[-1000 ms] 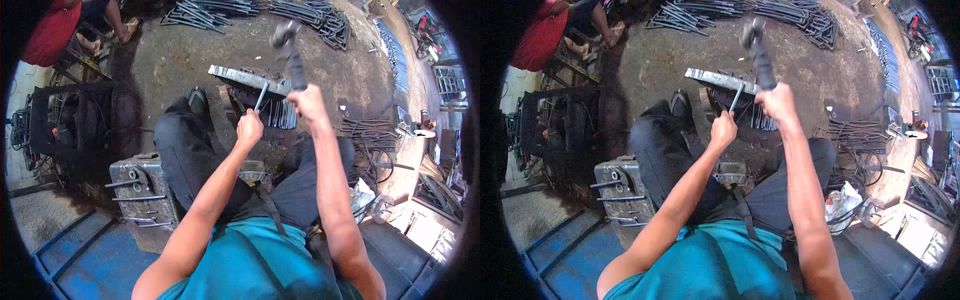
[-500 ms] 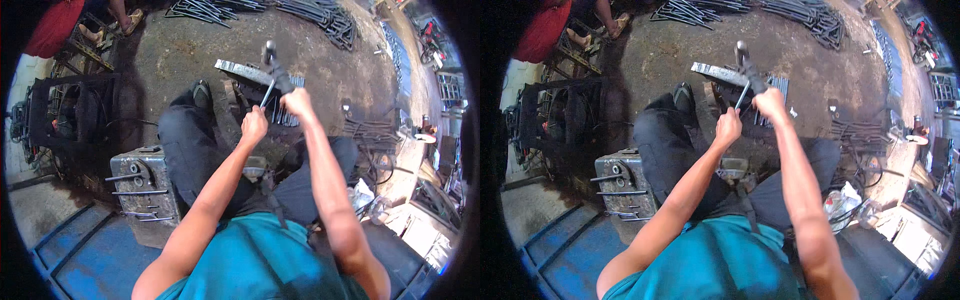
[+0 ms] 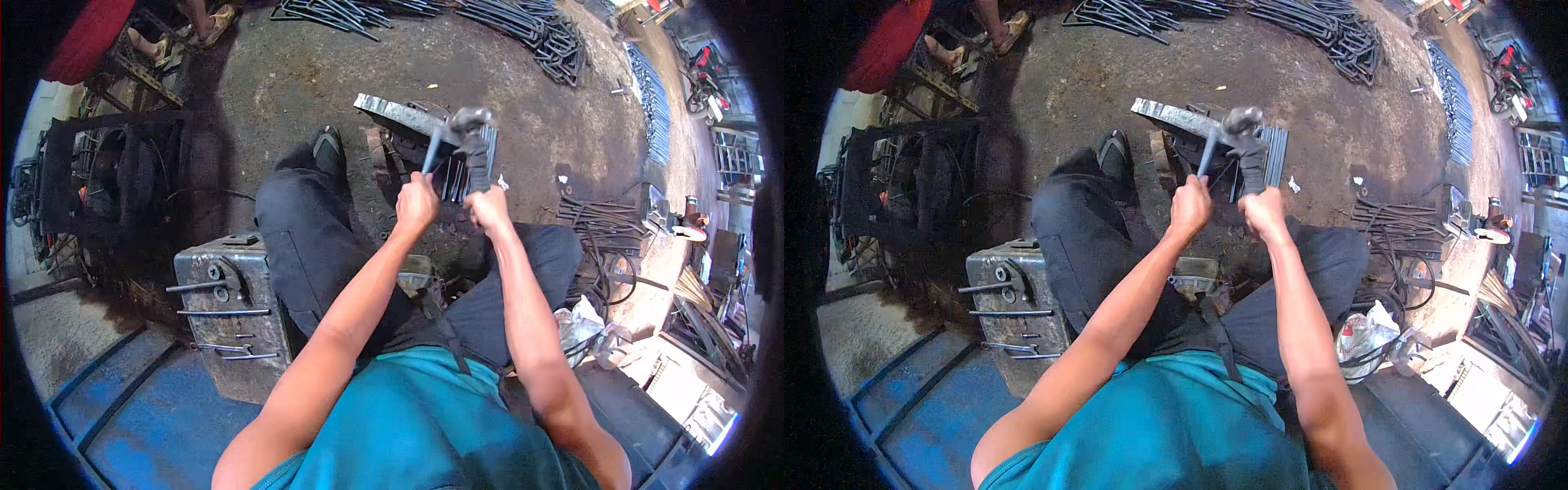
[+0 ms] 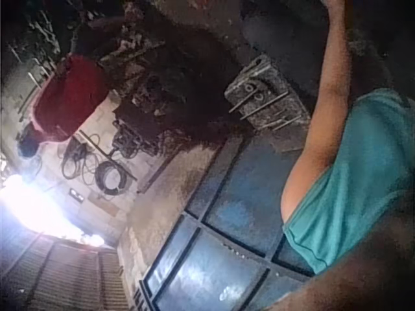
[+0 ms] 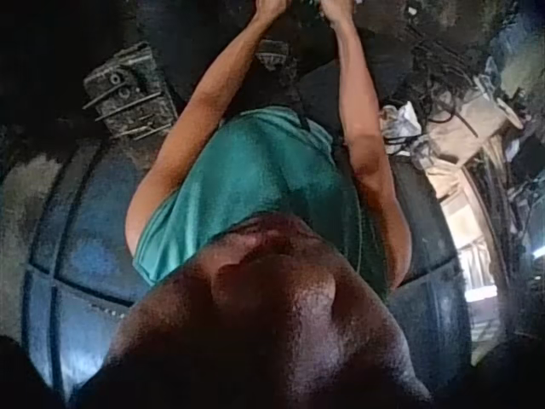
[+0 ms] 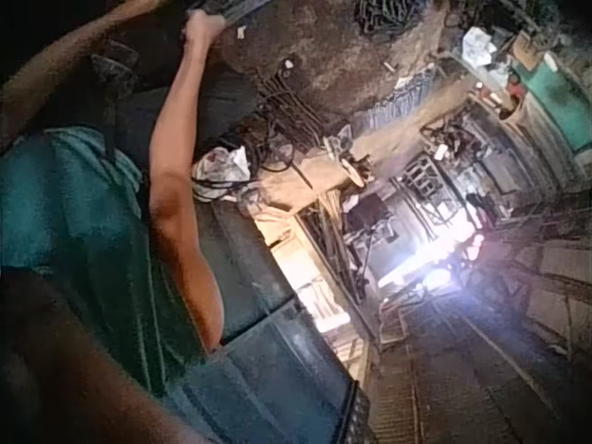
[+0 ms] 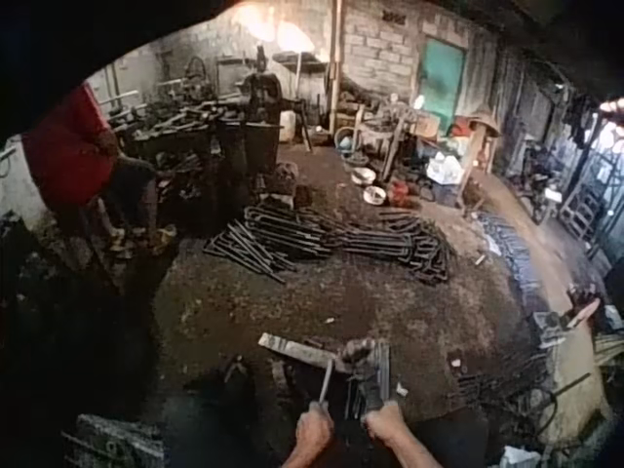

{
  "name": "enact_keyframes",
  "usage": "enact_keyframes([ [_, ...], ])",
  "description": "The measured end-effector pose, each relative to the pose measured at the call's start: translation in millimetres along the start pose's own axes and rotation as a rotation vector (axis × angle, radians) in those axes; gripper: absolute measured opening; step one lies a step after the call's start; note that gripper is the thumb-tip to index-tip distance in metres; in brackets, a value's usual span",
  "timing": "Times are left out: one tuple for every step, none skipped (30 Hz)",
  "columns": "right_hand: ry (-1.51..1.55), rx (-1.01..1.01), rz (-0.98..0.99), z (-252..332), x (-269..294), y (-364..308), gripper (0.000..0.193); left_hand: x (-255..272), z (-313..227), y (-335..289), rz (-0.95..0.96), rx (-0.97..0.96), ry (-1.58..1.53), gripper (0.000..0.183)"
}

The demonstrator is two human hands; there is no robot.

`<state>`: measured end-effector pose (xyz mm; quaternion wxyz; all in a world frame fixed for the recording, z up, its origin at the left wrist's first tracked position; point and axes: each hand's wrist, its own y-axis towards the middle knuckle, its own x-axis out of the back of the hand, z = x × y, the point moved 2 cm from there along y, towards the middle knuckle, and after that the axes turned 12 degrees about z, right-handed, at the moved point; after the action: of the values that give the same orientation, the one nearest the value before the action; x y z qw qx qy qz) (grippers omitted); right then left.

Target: The recorder uses a hammer to shape or straighten metal rods against a metal jig block on an anvil.

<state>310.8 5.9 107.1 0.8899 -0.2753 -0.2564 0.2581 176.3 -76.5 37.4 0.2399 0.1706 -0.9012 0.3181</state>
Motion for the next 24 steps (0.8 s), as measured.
enact_keyframes([
  [-0.022, -0.025, -0.056, 2, 2, 5, 0.010, 0, 0, -3, 0.009, -0.006, 0.004, 0.039],
  [-0.047, -0.039, -0.103, 13, 4, 11, 0.009, 3, -1, -2, 0.008, -0.022, 0.005, 0.039],
  [0.169, 0.052, -0.009, 26, 16, 17, 0.008, 4, -4, 0, 0.008, -0.039, 0.007, 0.039],
  [0.253, 0.078, 0.024, 35, 18, 13, 0.008, 6, 2, 1, -0.015, -0.068, -0.007, 0.040],
  [0.329, 0.130, 0.059, 57, 23, 14, 0.008, 4, 4, 5, -0.026, -0.069, -0.006, 0.040],
  [0.333, 0.185, 0.047, 69, 28, 2, 0.008, 2, 7, 6, -0.019, -0.061, -0.004, 0.040],
  [0.336, 0.236, 0.038, 85, 31, -17, 0.008, -1, 10, 9, -0.012, -0.047, -0.002, 0.040],
  [0.336, 0.287, 0.032, 105, 33, -37, 0.009, -2, 12, 12, 0.007, -0.064, -0.039, 0.041],
  [0.365, 0.336, 0.070, 113, 39, -48, 0.009, -3, 13, 8, 0.020, -0.060, -0.036, 0.041],
  [0.353, 0.407, 0.082, 118, 41, -54, 0.009, -1, 10, 10, 0.035, -0.070, -0.028, 0.041],
  [0.341, 0.477, 0.096, 121, 41, -59, 0.009, 2, 8, 10, 0.048, -0.078, -0.021, 0.041],
  [0.342, 0.476, 0.098, 118, 37, -58, 0.009, 3, 6, 9, 0.038, -0.073, -0.016, 0.042],
  [0.314, 0.472, 0.067, 111, 33, -56, 0.010, 5, -1, 6, 0.039, -0.075, -0.016, 0.042],
  [0.287, 0.467, 0.038, 99, 27, -50, 0.011, 7, -4, 4, 0.032, -0.060, -0.011, 0.043],
  [0.164, 0.403, -0.038, 66, 22, -26, 0.015, 8, -8, 2, 0.025, -0.049, -0.006, 0.045],
  [-0.042, 0.247, -0.189, 33, 13, -4, 0.015, 8, -10, 2, 0.024, -0.053, -0.008, 0.045],
  [-0.015, 0.084, -0.019, 24, -3, 0, 0.013, 10, -6, 2, 0.023, -0.034, -0.009, 0.044],
  [-0.171, -0.077, 0.017, 7, -4, 20, 0.012, 7, -12, 0, 0.035, -0.037, -0.015, 0.044],
  [-0.135, -0.080, 0.021, 14, -4, 30, 0.013, 3, -10, -3, 0.037, -0.041, -0.016, 0.044],
  [-0.115, -0.056, 0.037, 29, -4, 35, 0.013, 1, -5, -4, 0.060, -0.026, -0.026, 0.045],
  [-0.095, -0.032, 0.051, 43, 0, 38, 0.013, -2, -3, -3, 0.085, -0.013, -0.037, 0.046],
  [-0.052, 0.004, 0.050, 49, 2, 38, 0.015, -1, -7, -5, 0.091, -0.015, -0.052, 0.048],
  [0.002, 0.074, 0.062, 67, -1, 28, 0.015, 2, -7, -3, 0.086, -0.016, -0.050, 0.048],
  [0.128, 0.153, 0.090, 77, -4, 16, 0.014, 5, -6, 0, 0.110, -0.001, -0.080, 0.048],
])
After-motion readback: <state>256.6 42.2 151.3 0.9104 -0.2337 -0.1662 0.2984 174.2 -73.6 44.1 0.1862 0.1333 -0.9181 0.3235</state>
